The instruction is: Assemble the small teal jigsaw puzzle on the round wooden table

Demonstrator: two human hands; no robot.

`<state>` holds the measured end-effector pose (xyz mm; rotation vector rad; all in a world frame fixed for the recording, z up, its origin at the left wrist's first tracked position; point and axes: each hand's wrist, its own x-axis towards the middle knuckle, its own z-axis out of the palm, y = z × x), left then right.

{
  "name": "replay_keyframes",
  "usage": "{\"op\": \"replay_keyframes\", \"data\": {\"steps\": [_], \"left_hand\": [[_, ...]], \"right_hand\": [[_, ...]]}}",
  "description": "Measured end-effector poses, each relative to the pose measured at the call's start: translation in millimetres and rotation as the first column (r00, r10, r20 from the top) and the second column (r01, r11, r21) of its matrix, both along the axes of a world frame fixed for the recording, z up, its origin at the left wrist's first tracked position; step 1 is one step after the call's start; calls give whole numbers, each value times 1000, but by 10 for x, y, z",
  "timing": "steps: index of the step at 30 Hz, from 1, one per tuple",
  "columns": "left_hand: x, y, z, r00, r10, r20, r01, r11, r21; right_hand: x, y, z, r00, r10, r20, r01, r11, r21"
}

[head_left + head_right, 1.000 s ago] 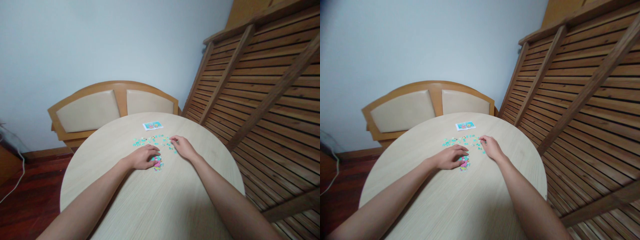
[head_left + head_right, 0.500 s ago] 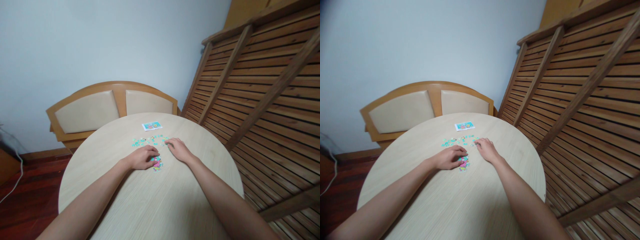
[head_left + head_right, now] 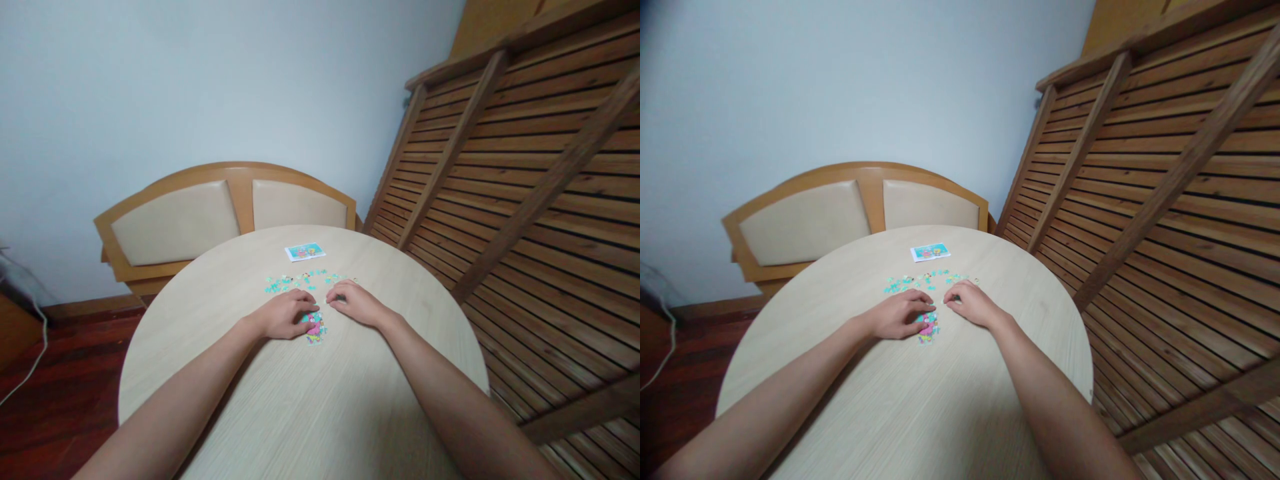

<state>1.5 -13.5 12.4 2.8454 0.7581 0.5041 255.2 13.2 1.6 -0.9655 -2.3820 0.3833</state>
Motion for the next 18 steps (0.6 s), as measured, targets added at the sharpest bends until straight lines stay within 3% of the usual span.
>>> {"op": "replay_keyframes", "data": {"steps": [8,18], "left_hand": [[-7,4,-30,1000,-9,17,9,1000,-9],[5,13,-9,998,-37,44,38,999,-29]], "right_hand": [[26,-2,1,997,37,-70,-45,992,-121],[-43,-49,-7,996,83,-9,-83,997,-7]]}}
